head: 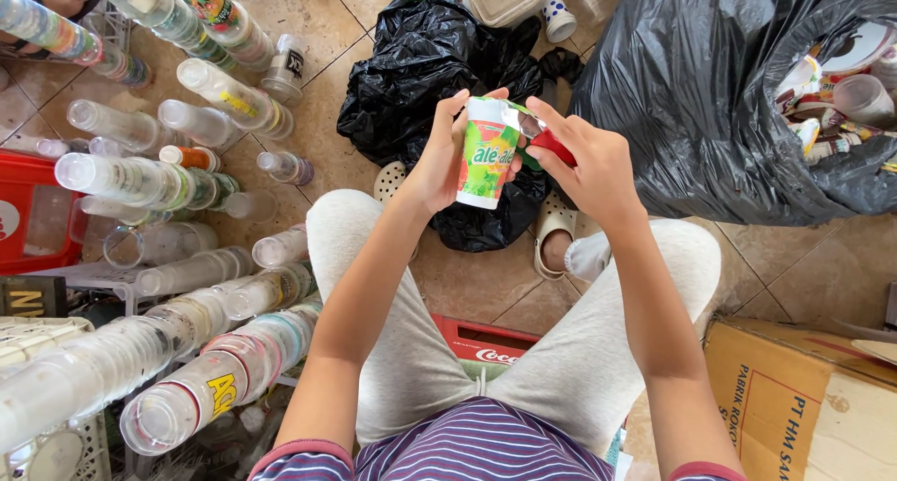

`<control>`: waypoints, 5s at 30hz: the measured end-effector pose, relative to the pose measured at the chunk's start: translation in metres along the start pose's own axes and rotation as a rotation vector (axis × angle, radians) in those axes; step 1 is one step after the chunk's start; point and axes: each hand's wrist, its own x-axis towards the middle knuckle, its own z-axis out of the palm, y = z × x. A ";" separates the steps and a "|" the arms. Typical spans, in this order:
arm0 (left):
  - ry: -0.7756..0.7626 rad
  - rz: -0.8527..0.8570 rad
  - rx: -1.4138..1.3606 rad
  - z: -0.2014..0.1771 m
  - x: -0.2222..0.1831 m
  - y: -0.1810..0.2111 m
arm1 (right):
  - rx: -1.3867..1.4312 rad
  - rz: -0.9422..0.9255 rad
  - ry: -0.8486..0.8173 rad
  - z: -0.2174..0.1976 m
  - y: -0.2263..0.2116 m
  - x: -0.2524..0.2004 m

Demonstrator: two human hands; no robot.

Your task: Removing lids and labels from plastic cups using a utility knife for recycling

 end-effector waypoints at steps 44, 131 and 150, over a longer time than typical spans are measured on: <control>0.071 0.138 0.360 0.011 -0.005 0.003 | 0.577 0.252 -0.249 0.004 0.024 -0.012; 0.207 0.578 0.361 -0.026 0.019 -0.053 | 0.408 0.341 0.092 0.054 0.008 -0.028; 0.029 0.626 0.194 -0.075 0.055 -0.075 | 0.868 0.458 0.167 0.066 0.018 -0.040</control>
